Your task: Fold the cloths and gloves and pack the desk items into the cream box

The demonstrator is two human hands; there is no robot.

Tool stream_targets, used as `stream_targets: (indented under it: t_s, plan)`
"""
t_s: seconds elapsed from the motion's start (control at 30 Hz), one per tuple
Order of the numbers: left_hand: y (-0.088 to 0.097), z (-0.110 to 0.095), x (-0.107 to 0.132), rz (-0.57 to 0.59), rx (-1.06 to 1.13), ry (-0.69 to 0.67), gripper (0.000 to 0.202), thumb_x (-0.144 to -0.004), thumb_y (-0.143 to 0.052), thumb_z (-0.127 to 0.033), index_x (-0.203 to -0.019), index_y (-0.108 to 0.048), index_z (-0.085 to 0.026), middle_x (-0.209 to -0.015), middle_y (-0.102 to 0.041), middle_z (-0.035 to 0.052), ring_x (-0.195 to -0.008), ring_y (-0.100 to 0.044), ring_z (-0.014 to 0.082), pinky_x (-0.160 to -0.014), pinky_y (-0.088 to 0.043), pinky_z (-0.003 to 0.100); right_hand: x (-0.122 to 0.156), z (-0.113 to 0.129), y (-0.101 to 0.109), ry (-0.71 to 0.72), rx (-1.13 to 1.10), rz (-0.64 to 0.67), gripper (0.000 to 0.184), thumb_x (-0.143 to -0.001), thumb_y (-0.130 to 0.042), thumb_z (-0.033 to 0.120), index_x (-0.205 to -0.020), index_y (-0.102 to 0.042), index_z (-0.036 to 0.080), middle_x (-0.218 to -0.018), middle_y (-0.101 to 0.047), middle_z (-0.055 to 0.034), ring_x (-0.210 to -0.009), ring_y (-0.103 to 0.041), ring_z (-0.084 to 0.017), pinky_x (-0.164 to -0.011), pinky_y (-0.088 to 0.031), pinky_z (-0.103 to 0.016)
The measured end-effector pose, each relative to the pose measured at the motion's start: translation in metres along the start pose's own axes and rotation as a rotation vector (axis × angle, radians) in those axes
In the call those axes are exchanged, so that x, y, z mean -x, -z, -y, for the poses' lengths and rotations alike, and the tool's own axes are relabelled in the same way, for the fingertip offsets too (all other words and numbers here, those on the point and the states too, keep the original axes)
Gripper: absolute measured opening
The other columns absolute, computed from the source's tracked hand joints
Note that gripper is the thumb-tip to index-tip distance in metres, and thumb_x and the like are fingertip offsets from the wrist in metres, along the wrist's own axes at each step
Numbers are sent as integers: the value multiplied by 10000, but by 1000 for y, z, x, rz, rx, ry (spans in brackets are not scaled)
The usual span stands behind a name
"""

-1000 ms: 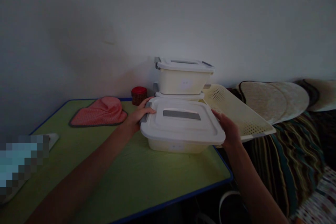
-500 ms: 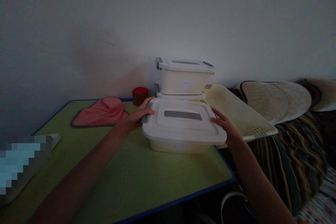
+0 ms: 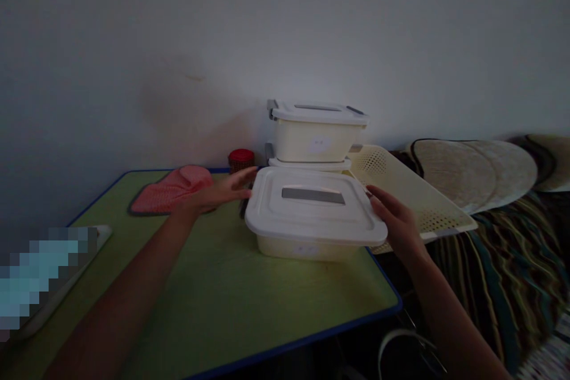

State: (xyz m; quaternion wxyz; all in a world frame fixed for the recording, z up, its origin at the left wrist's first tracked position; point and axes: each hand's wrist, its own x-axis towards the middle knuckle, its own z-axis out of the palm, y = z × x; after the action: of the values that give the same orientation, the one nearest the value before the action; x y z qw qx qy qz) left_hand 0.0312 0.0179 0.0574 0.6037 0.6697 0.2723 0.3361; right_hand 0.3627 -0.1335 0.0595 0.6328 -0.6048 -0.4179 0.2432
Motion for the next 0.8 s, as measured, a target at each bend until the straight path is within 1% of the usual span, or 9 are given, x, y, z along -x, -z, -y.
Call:
stream_targets:
  t_s: [0.07,0.1,0.13,0.23,0.33,0.47,0.57,0.7,0.8]
  plan:
    - [5,-13,7,-7,-143,-3,721,-524,-807,-207,-1195,-546,-254,-1376,-440,53,-1308,-339,248,-1033,-321,305,11,0,12,139,146,32,393,-713,-645,467,-1061,-650,285,-1128,-651,-22,-1098,-559,-268,-959,-422,-434]
    - [6,-19,10,-11,-193,8,761,-486,-819,-177,-1194,-550,-257,-1375,-441,43,-1315,-324,259,-1033,-322,308,17,-1,19,178,215,74,388,-728,-630,469,-1080,-642,306,-1165,-631,-9,-1138,-531,-267,-989,-393,-435]
    - [6,-23,13,-15,-231,22,798,-445,-828,-151,-1188,-558,-257,-1378,-437,37,-1322,-309,274,-1024,-335,310,22,-3,26,230,252,72,405,-734,-614,485,-1100,-634,313,-1183,-619,-6,-1169,-505,-271,-1019,-359,-440]
    - [1,-31,16,-2,-294,35,873,-369,-836,-116,-1186,-563,-255,-1402,-398,29,-1332,-277,304,-991,-376,317,38,-9,41,274,362,140,525,-673,-651,507,-1153,-612,297,-1206,-602,-20,-1193,-475,-309,-1048,-305,-476]
    - [-4,-31,15,20,-322,11,886,-371,-834,-128,-1201,-552,-256,-1390,-414,36,-1320,-300,311,-975,-392,331,49,-10,41,275,422,154,582,-643,-688,452,-1192,-586,286,-1239,-574,-20,-1200,-466,-316,-1045,-313,-482]
    - [-5,-31,15,20,-355,-12,897,-394,-837,-146,-1228,-527,-256,-1399,-402,38,-1311,-316,317,-984,-385,354,55,-2,32,278,440,113,531,-658,-689,385,-1173,-598,290,-1248,-560,-5,-1193,-475,-308,-1034,-334,-484]
    - [-7,-36,16,55,-294,-81,902,-416,-838,-152,-1248,-505,-261,-1424,-364,41,-1340,-260,303,-1030,-332,376,57,1,30,270,418,80,529,-677,-677,401,-1186,-587,289,-1247,-561,-6,-1201,-465,-314,-1040,-318,-508]
    - [-19,-50,20,93,-62,-192,966,-400,-861,-206,-1279,-466,-264,-1421,-369,66,-1348,-246,285,-1072,-281,375,63,5,30,264,322,32,561,-707,-660,427,-1242,-532,314,-1271,-543,1,-1222,-440,-318,-1058,-279,-538]
    - [-30,-61,24,42,78,-277,988,-384,-870,-322,-1280,-456,-272,-1439,-329,64,-1351,-226,302,-1073,-281,394,65,22,23,326,184,-5,499,-749,-636,399,-1233,-530,337,-1283,-536,11,-1217,-452,-287,-1043,-342,-493]
